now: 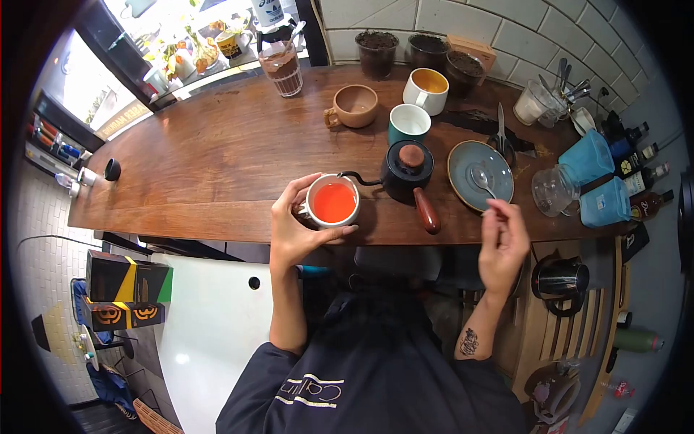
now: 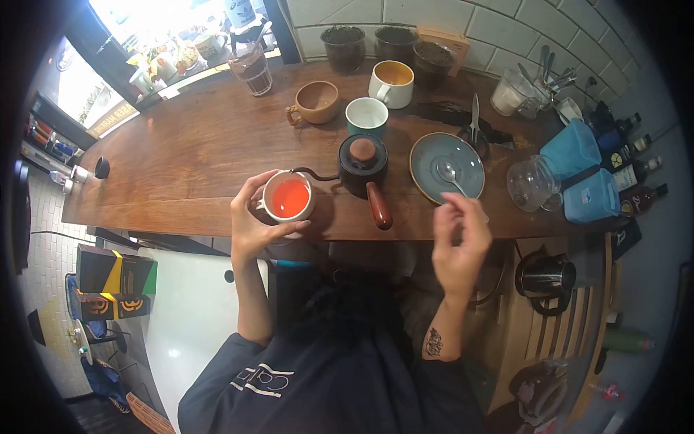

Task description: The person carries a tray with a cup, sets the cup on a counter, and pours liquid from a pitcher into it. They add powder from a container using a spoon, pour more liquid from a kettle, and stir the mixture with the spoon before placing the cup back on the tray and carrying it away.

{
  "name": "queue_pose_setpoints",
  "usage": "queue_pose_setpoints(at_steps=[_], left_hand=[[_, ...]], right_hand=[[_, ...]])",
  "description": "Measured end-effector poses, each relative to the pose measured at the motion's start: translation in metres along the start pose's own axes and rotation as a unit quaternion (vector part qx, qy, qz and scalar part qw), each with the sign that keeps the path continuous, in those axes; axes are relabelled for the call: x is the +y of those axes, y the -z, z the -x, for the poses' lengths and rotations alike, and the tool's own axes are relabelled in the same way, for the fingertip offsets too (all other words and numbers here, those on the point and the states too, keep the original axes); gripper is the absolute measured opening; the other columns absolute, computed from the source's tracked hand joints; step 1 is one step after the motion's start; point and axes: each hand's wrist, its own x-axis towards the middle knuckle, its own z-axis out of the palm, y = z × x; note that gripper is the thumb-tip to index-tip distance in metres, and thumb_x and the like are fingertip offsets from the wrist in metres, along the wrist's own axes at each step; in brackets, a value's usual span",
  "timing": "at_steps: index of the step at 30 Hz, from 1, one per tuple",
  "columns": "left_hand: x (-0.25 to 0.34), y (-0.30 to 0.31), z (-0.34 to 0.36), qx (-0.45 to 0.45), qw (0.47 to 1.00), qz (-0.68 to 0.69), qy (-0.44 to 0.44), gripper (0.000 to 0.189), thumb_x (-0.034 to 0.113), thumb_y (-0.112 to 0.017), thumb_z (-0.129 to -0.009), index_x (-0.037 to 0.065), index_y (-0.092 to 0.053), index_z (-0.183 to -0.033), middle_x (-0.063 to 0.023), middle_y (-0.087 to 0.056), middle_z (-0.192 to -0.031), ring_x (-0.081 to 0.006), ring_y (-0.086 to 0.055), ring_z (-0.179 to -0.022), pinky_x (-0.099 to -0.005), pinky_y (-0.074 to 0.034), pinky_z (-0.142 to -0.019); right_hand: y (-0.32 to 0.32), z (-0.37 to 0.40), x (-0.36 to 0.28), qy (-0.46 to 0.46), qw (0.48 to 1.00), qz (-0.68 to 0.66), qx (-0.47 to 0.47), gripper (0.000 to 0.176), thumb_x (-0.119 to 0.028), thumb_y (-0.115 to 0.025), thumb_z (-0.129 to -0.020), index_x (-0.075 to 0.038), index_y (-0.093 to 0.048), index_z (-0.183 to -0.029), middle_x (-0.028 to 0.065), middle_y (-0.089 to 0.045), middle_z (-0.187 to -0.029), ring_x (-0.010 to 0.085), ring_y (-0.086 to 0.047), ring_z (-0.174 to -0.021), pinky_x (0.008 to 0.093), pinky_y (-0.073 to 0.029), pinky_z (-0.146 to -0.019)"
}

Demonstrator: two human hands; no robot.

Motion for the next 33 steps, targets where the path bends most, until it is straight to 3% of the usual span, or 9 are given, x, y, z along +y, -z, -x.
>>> queue_pose_setpoints(at_steps=[3, 4, 7, 15, 28, 33], left_hand=[[0.000, 0.002, 0.000, 0.002, 1.000, -0.005, 0.006, 0.081, 0.010, -0.091, -0.050, -0.006, -0.049, -0.119, -0.0160, -0.065, -0.104, -0.0214, -0.063, -0.100, -0.0330, -0.052, -0.086], [0.000, 0.003, 0.001, 0.004, 1.000, -0.006, 0.005, 0.081, 0.010, -0.091, -0.050, -0.006, -0.049, -0.119, -0.0160, -0.065, -0.104, -0.0214, -0.063, -0.100, -0.0330, -0.052, -0.086], [-0.004, 0.005, 0.002, 0.018, 1.000, 0.006, 0.014, 0.084, 0.011, -0.091, -0.050, -0.006, -0.048, -0.121, -0.0163, -0.064, -0.106, -0.0218, -0.063, -0.101, -0.0330, -0.052, -0.087], [-0.013, 0.014, 0.001, 0.016, 0.999, -0.041, -0.022, 0.092, 0.019, -0.092, -0.049, -0.004, -0.046, -0.126, -0.0164, -0.058, -0.118, -0.0232, -0.061, -0.104, -0.0353, -0.050, -0.090], [-0.013, 0.009, 0.003, 0.038, 0.995, -0.090, -0.035, 0.093, 0.022, -0.092, -0.050, -0.002, -0.045, -0.127, -0.0167, -0.059, -0.117, -0.0237, -0.061, -0.104, -0.0356, -0.049, -0.091], [-0.007, 0.012, 0.013, 0.052, 0.995, -0.077, -0.039, 0.099, 0.026, -0.092, -0.048, 0.001, -0.042, -0.130, -0.0175, -0.050, -0.129, -0.0258, -0.053, -0.117, -0.0396, -0.042, -0.099]], right_hand=[[-0.017, 0.007, -0.016, -0.038, 0.989, -0.038, -0.136, 0.042, -0.008, -0.067, -0.082, -0.002, -0.053, -0.122, 0.0026, -0.055, -0.075, 0.0073, -0.048, -0.059, 0.0218, -0.039, -0.053], [-0.022, 0.008, -0.017, -0.039, 0.984, -0.025, -0.173, 0.056, -0.009, -0.069, -0.081, -0.004, -0.045, -0.132, 0.0027, -0.054, -0.070, 0.0085, -0.048, -0.053, 0.0234, -0.040, -0.050], [-0.039, 0.013, -0.021, -0.062, 0.980, -0.031, -0.186, 0.060, -0.009, -0.068, -0.082, -0.005, -0.040, -0.135, 0.0046, -0.054, -0.068, 0.0109, -0.050, -0.052, 0.0259, -0.042, -0.050], [-0.048, 0.015, -0.020, -0.036, 0.985, -0.033, -0.167, 0.059, -0.003, -0.061, -0.082, -0.007, -0.038, -0.136, 0.0056, -0.053, -0.065, 0.0127, -0.052, -0.051, 0.0275, -0.043, -0.050], [-0.051, 0.016, -0.018, -0.042, 0.986, -0.045, -0.154, 0.055, -0.004, -0.063, -0.083, -0.004, -0.039, -0.133, 0.0051, -0.053, -0.065, 0.0111, -0.050, -0.052, 0.0262, -0.042, -0.051], [-0.048, 0.023, -0.020, -0.047, 0.987, -0.049, -0.146, 0.057, -0.006, -0.065, -0.084, -0.004, -0.038, -0.134, 0.0051, -0.053, -0.067, 0.0101, -0.049, -0.052, 0.0256, -0.042, -0.051]])
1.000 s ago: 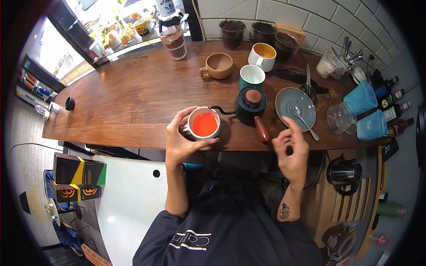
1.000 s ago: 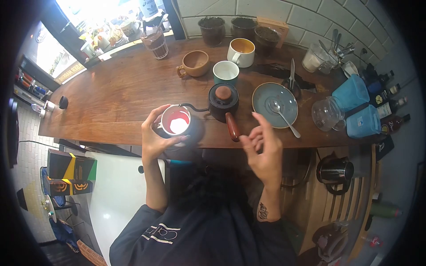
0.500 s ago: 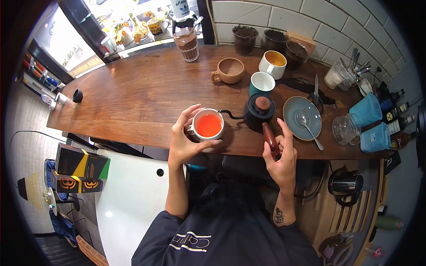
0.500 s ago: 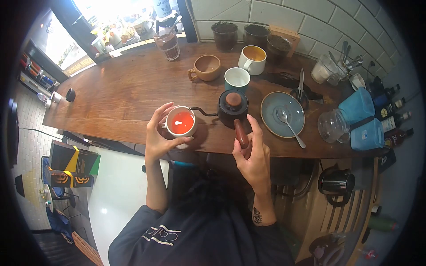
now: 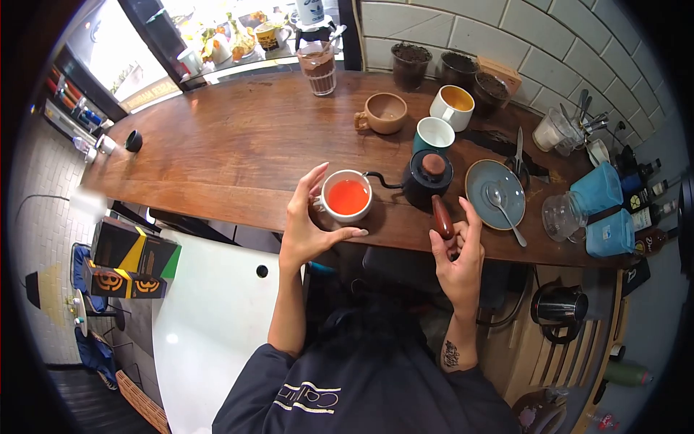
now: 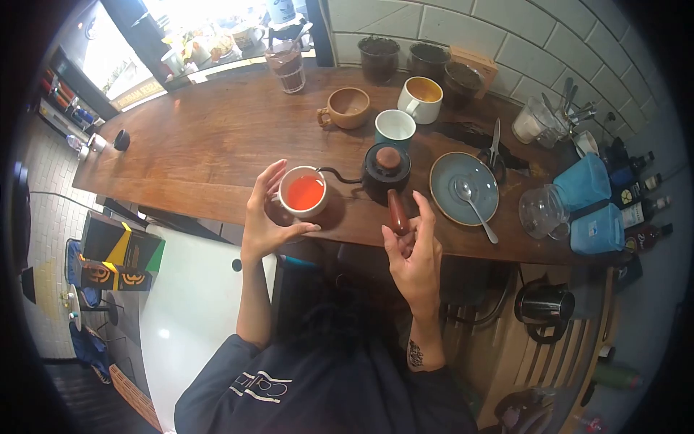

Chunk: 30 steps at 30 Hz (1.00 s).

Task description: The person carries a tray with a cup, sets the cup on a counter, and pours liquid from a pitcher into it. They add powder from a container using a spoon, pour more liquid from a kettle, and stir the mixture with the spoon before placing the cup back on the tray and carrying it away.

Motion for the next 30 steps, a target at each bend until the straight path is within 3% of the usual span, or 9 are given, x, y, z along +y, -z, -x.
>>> queue_pose_setpoints(at_steps=[4, 5, 6, 9, 12, 15, 19, 26, 30], left_hand=[[0.007, 0.016, 0.026, 0.065, 0.998, 0.019, -0.018, 0.094, 0.029, -0.091, -0.053, 0.004, -0.044, -0.131, -0.0145, -0.043, -0.136, -0.0274, -0.043, -0.126, -0.0428, -0.034, -0.104], [0.004, 0.019, 0.037, 0.096, 0.993, 0.062, -0.011, 0.084, 0.024, -0.087, -0.060, 0.005, -0.045, -0.130, -0.0137, -0.044, -0.136, -0.0271, -0.040, -0.128, -0.0441, -0.031, -0.106], [0.005, 0.020, 0.047, 0.135, 0.986, 0.097, -0.015, 0.065, 0.013, -0.079, -0.072, 0.002, -0.046, -0.127, -0.0145, -0.049, -0.129, -0.0248, -0.046, -0.123, -0.0400, -0.036, -0.103], [0.013, 0.026, 0.084, 0.206, 0.948, 0.238, 0.043, 0.031, -0.004, -0.059, -0.086, -0.005, -0.049, -0.115, -0.0136, -0.060, -0.105, -0.0174, -0.059, -0.098, -0.0282, -0.047, -0.088], [0.029, 0.033, 0.123, 0.204, 0.938, 0.263, 0.097, 0.023, 0.004, -0.058, -0.090, -0.002, -0.052, -0.112, -0.0110, -0.061, -0.093, -0.0176, -0.060, -0.086, -0.0321, -0.051, -0.081], [0.045, 0.035, 0.174, 0.181, 0.927, 0.297, 0.143, 0.024, -0.002, -0.063, -0.085, -0.001, -0.055, -0.107, -0.0088, -0.059, -0.095, -0.0160, -0.060, -0.088, -0.0305, -0.053, -0.078], [0.057, 0.021, 0.215, 0.121, 0.925, 0.305, 0.191, 0.025, -0.005, -0.068, -0.080, 0.001, -0.058, -0.102, -0.0073, -0.060, -0.096, -0.0134, -0.061, -0.087, -0.0260, -0.051, -0.079], [0.071, -0.046, 0.265, -0.028, 0.886, 0.387, 0.255, 0.017, 0.002, -0.069, -0.082, -0.001, -0.061, -0.096, -0.0064, -0.065, -0.084, -0.0103, -0.062, -0.072, -0.0226, -0.051, -0.068], [0.088, -0.091, 0.277, -0.130, 0.857, 0.416, 0.275, 0.013, 0.009, -0.066, -0.087, -0.002, -0.062, -0.093, -0.0073, -0.065, -0.079, -0.0100, -0.062, -0.068, -0.0220, -0.050, -0.063]], right_hand=[[0.005, 0.011, -0.012, -0.013, 1.000, 0.003, 0.012, 0.060, -0.004, -0.065, -0.084, -0.004, -0.035, -0.136, 0.0047, -0.052, -0.076, 0.0066, -0.047, -0.055, 0.0215, -0.041, -0.052], [0.006, 0.014, -0.014, -0.024, 0.999, -0.004, 0.030, 0.061, -0.004, -0.065, -0.084, -0.004, -0.034, -0.137, 0.0044, -0.051, -0.077, 0.0063, -0.047, -0.056, 0.0209, -0.040, -0.053], [0.007, 0.018, -0.016, -0.034, 0.998, -0.011, 0.046, 0.062, -0.003, -0.064, -0.084, -0.004, -0.033, -0.137, 0.0041, -0.050, -0.079, 0.0059, -0.046, -0.058, 0.0202, -0.040, -0.054], [0.006, 0.034, -0.012, -0.031, 0.996, -0.055, 0.057, 0.058, -0.003, -0.062, -0.087, -0.004, -0.032, -0.137, 0.0028, -0.047, -0.081, 0.0038, -0.044, -0.060, 0.0182, -0.037, -0.054], [0.001, 0.057, -0.021, -0.045, 0.992, -0.103, 0.056, 0.047, -0.003, -0.059, -0.089, -0.004, -0.035, -0.130, 0.0022, -0.046, -0.082, 0.0019, -0.042, -0.061, 0.0167, -0.035, -0.052], [-0.005, 0.100, -0.032, -0.077, 0.982, -0.171, -0.003, 0.033, -0.003, -0.057, -0.090, -0.004, -0.040, -0.118, 0.0023, -0.047, -0.082, 0.0010, -0.042, -0.058, 0.0159, -0.034, -0.050], [0.004, 0.151, -0.042, -0.115, 0.981, -0.147, -0.058, 0.025, -0.003, -0.055, -0.091, -0.003, -0.043, -0.112, 0.0023, -0.049, -0.080, 0.0027, -0.046, -0.056, 0.0158, -0.037, -0.048], [0.045, 0.235, -0.027, -0.194, 0.964, -0.169, -0.066, 0.004, -0.004, -0.054, -0.092, -0.001, -0.055, -0.094, 0.0002, -0.053, -0.071, 0.0024, -0.049, -0.057, 0.0153, -0.039, -0.051], [0.080, 0.270, -0.023, -0.196, 0.972, -0.133, 0.000, 0.009, -0.006, -0.056, -0.091, -0.001, -0.058, -0.084, 0.0004, -0.056, -0.067, 0.0035, -0.051, -0.056, 0.0195, -0.041, -0.050]])
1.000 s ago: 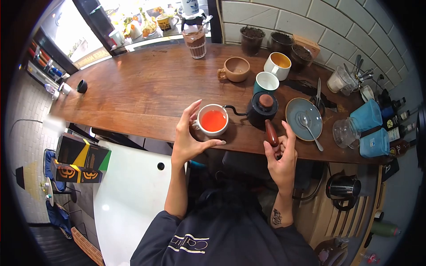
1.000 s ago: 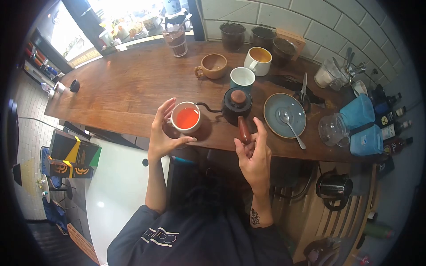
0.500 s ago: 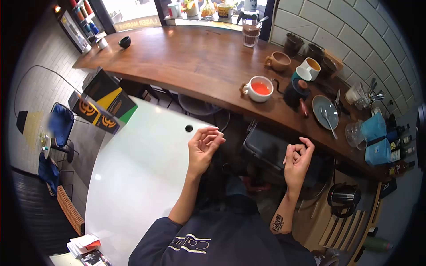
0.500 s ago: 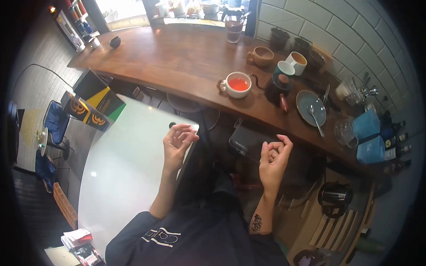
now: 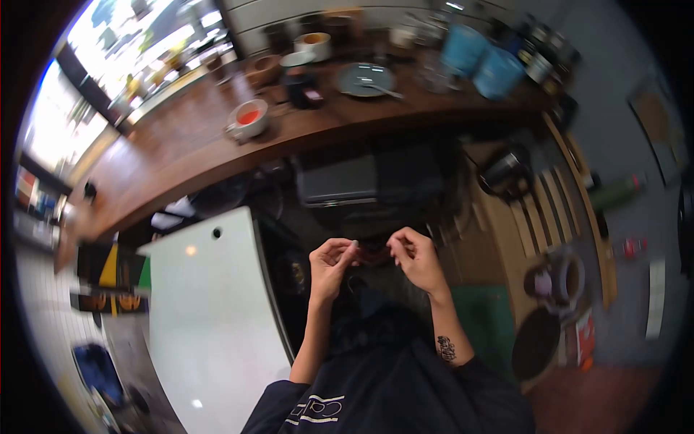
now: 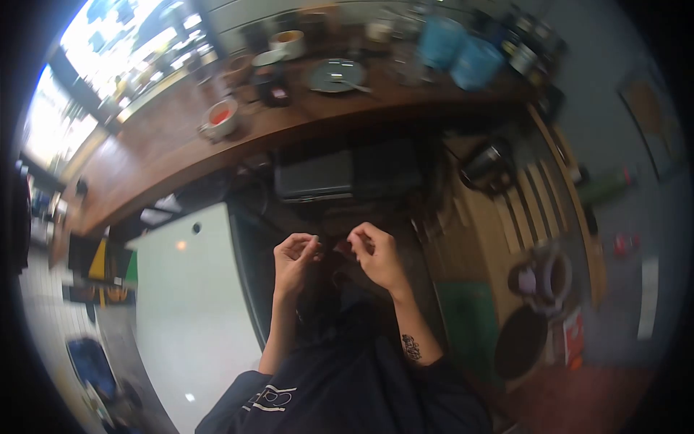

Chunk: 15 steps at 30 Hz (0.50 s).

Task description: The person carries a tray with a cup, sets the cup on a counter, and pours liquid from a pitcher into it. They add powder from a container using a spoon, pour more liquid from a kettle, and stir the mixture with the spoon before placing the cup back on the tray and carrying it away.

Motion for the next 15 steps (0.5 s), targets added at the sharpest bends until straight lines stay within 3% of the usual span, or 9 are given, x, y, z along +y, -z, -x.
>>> queue_pose_setpoints(at_steps=[2, 4, 8, 10, 15], left_hand=[[-0.009, -0.019, -0.003, -0.012, 0.997, -0.032, 0.074, 0.017, 0.015, -0.062, -0.090, -0.002, -0.063, -0.088, -0.0075, -0.065, -0.074, -0.0096, -0.061, -0.063, -0.0213, -0.049, -0.059], [-0.031, -0.037, -0.007, -0.066, 0.992, -0.068, 0.083, 0.027, 0.022, -0.056, -0.094, -0.002, -0.064, -0.085, -0.0071, -0.064, -0.071, -0.0091, -0.059, -0.058, -0.0214, -0.050, -0.058], [-0.070, -0.080, -0.010, -0.165, 0.970, -0.064, 0.168, 0.039, 0.032, -0.047, -0.098, -0.002, -0.064, -0.088, -0.0064, -0.064, -0.073, -0.0077, -0.057, -0.058, -0.0235, -0.052, -0.061], [-0.087, -0.107, -0.007, -0.220, 0.946, -0.078, 0.223, 0.037, 0.031, -0.047, -0.098, -0.001, -0.063, -0.092, -0.0071, -0.065, -0.081, -0.0080, -0.058, -0.065, -0.0249, -0.053, -0.064], [-0.138, -0.180, 0.005, -0.333, 0.885, -0.143, 0.290, 0.035, 0.031, -0.047, -0.098, 0.000, -0.062, -0.101, -0.0081, -0.065, -0.090, -0.0102, -0.060, -0.074, -0.0265, -0.053, -0.071]], right_hand=[[0.024, 0.016, 0.007, -0.001, 1.000, 0.014, 0.014, 0.009, -0.005, -0.055, -0.091, -0.001, -0.058, -0.084, -0.0006, -0.054, -0.070, 0.0034, -0.049, -0.060, 0.0182, -0.040, -0.054], [0.046, 0.033, 0.015, 0.054, 0.992, 0.087, 0.073, 0.015, -0.008, -0.056, -0.092, 0.001, -0.059, -0.080, -0.0013, -0.054, -0.068, 0.0027, -0.046, -0.059, 0.0192, -0.037, -0.052], [0.097, 0.077, 0.033, 0.031, 0.980, 0.108, 0.164, 0.021, -0.013, -0.056, -0.092, 0.002, -0.059, -0.077, -0.0017, -0.054, -0.066, 0.0021, -0.042, -0.057, 0.0203, -0.034, -0.051], [0.124, 0.106, 0.038, -0.050, 0.971, 0.112, 0.207, 0.026, -0.020, -0.056, -0.093, 0.002, -0.060, -0.079, 0.0069, -0.060, -0.070, 0.0102, -0.055, -0.062, 0.0258, -0.045, -0.060], [0.202, 0.186, 0.107, -0.118, 0.939, 0.019, 0.323, 0.016, -0.015, -0.058, -0.092, 0.001, -0.060, -0.087, 0.0008, -0.062, -0.072, 0.0053, -0.055, -0.065, 0.0224, -0.045, -0.061]])
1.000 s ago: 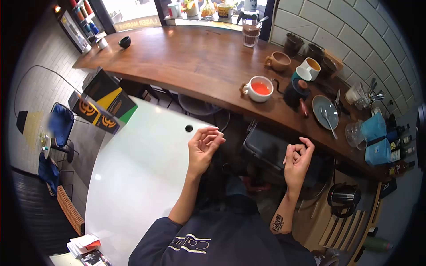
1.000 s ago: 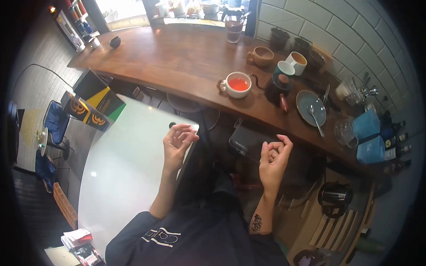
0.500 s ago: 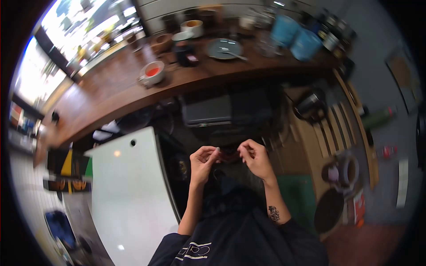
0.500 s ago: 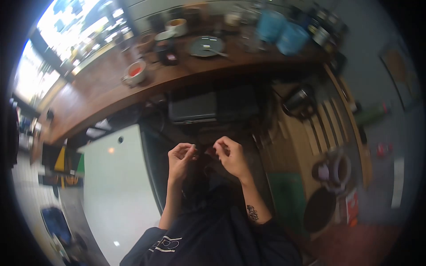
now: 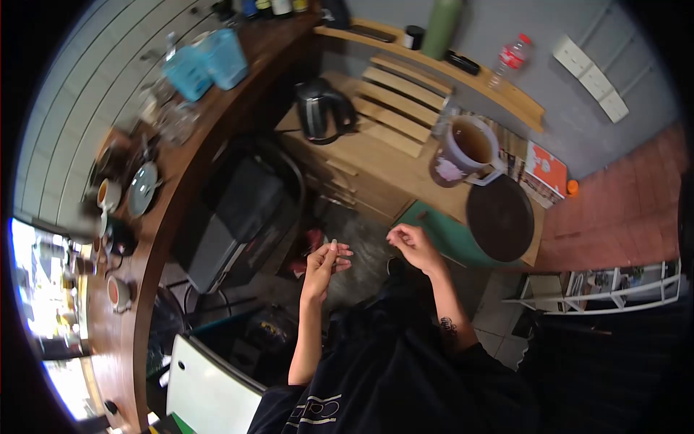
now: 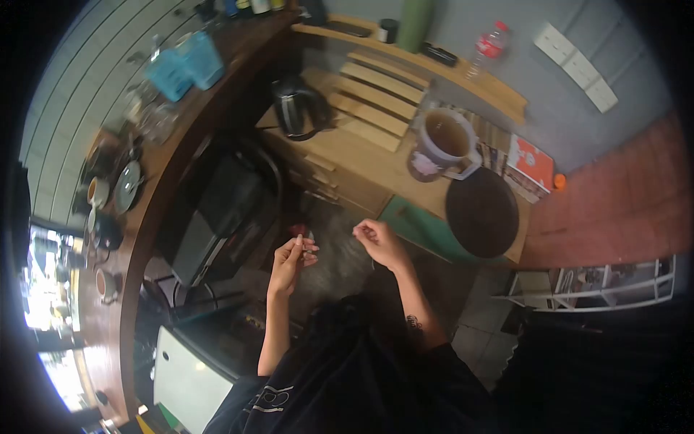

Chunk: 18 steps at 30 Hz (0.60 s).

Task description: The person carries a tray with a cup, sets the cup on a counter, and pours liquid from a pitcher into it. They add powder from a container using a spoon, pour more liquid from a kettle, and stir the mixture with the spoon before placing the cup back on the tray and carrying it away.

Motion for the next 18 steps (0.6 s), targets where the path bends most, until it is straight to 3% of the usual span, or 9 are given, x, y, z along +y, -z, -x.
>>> queue_pose_setpoints(at_steps=[5, 7, 9, 11, 12, 13, 15, 16, 18], left_hand=[[-0.031, -0.078, -0.062, -0.109, 0.992, -0.024, 0.053, 0.036, 0.031, -0.049, -0.097, 0.000, -0.057, -0.112, -0.0105, -0.064, -0.099, -0.0158, -0.061, -0.086, -0.0297, -0.052, -0.079], [-0.047, -0.116, -0.082, -0.171, 0.980, -0.046, 0.088, 0.039, 0.032, -0.050, -0.097, 0.000, -0.054, -0.117, -0.0123, -0.062, -0.105, -0.0199, -0.060, -0.095, -0.0325, -0.051, -0.084], [-0.080, -0.146, -0.107, -0.213, 0.968, -0.056, 0.122, 0.042, 0.033, -0.050, -0.096, 0.000, -0.049, -0.123, -0.0141, -0.060, -0.111, -0.0223, -0.059, -0.101, -0.0351, -0.051, -0.087], [-0.112, -0.178, -0.126, -0.224, 0.951, -0.074, 0.199, 0.046, 0.034, -0.051, -0.096, 0.002, -0.044, -0.127, -0.0152, -0.057, -0.116, -0.0233, -0.058, -0.106, -0.0365, -0.050, -0.089], [-0.130, -0.191, -0.136, -0.236, 0.939, -0.082, 0.234, 0.050, 0.035, -0.052, -0.095, 0.003, -0.038, -0.132, -0.0150, -0.053, -0.123, -0.0241, -0.053, -0.114, -0.0375, -0.049, -0.092], [-0.147, -0.205, -0.144, -0.246, 0.935, -0.088, 0.240, 0.050, 0.035, -0.052, -0.095, 0.003, -0.038, -0.132, -0.0150, -0.053, -0.123, -0.0241, -0.053, -0.114, -0.0375, -0.049, -0.092], [-0.178, -0.235, -0.154, -0.188, 0.936, -0.051, 0.295, 0.054, 0.035, -0.054, -0.094, 0.004, -0.036, -0.134, -0.0129, -0.050, -0.127, -0.0240, -0.050, -0.118, -0.0381, -0.047, -0.093], [-0.193, -0.248, -0.158, -0.196, 0.932, -0.055, 0.300, 0.054, 0.035, -0.054, -0.094, 0.004, -0.036, -0.134, -0.0129, -0.050, -0.127, -0.0240, -0.050, -0.118, -0.0381, -0.047, -0.093], [-0.216, -0.273, -0.165, -0.169, 0.932, -0.082, 0.309, 0.054, 0.036, -0.055, -0.093, 0.005, -0.036, -0.134, -0.0103, -0.048, -0.130, -0.0227, -0.049, -0.119, -0.0389, -0.046, -0.093]], right_hand=[[0.123, 0.009, 0.074, -0.076, 0.975, 0.034, 0.205, 0.012, -0.013, -0.061, -0.088, -0.002, -0.061, -0.092, 0.0067, -0.063, -0.082, 0.0145, -0.060, -0.073, 0.0275, -0.048, -0.067], [0.171, 0.019, 0.109, -0.135, 0.934, 0.072, 0.322, 0.009, -0.009, -0.061, -0.087, -0.003, -0.061, -0.094, 0.0066, -0.064, -0.082, 0.0148, -0.061, -0.076, 0.0281, -0.048, -0.069], [0.222, 0.039, 0.151, -0.190, 0.900, -0.003, 0.392, 0.010, -0.008, -0.062, -0.085, -0.003, -0.061, -0.094, 0.0071, -0.064, -0.083, 0.0163, -0.062, -0.078, 0.0302, -0.049, -0.071], [0.256, 0.062, 0.182, -0.217, 0.843, 0.072, 0.487, 0.012, -0.006, -0.063, -0.082, -0.002, -0.060, -0.093, 0.0089, -0.064, -0.081, 0.0182, -0.062, -0.075, 0.0312, -0.049, -0.070], [0.270, 0.075, 0.191, -0.231, 0.824, 0.101, 0.508, 0.021, -0.006, -0.063, -0.080, 0.000, -0.057, -0.099, 0.0143, -0.062, -0.088, 0.0254, -0.061, -0.081, 0.0361, -0.049, -0.073], [0.280, 0.087, 0.200, -0.236, 0.816, 0.099, 0.518, 0.021, -0.006, -0.063, -0.080, 0.000, -0.057, -0.099, 0.0143, -0.062, -0.088, 0.0254, -0.061, -0.081, 0.0361, -0.049, -0.073], [0.297, 0.110, 0.225, -0.305, 0.703, 0.312, 0.562, 0.032, -0.006, -0.062, -0.080, 0.004, -0.051, -0.109, 0.0203, -0.058, -0.099, 0.0323, -0.058, -0.090, 0.0419, -0.046, -0.081], [0.305, 0.121, 0.234, -0.312, 0.707, 0.303, 0.557, 0.041, -0.007, -0.063, -0.079, 0.006, -0.046, -0.114, 0.0244, -0.055, -0.105, 0.0384, -0.053, -0.099, 0.0463, -0.041, -0.088], [0.320, 0.141, 0.279, -0.308, 0.718, 0.318, 0.537, 0.042, -0.009, -0.064, -0.079, 0.003, -0.046, -0.115, 0.0220, -0.054, -0.104, 0.0377, -0.054, -0.097, 0.0461, -0.044, -0.084]])
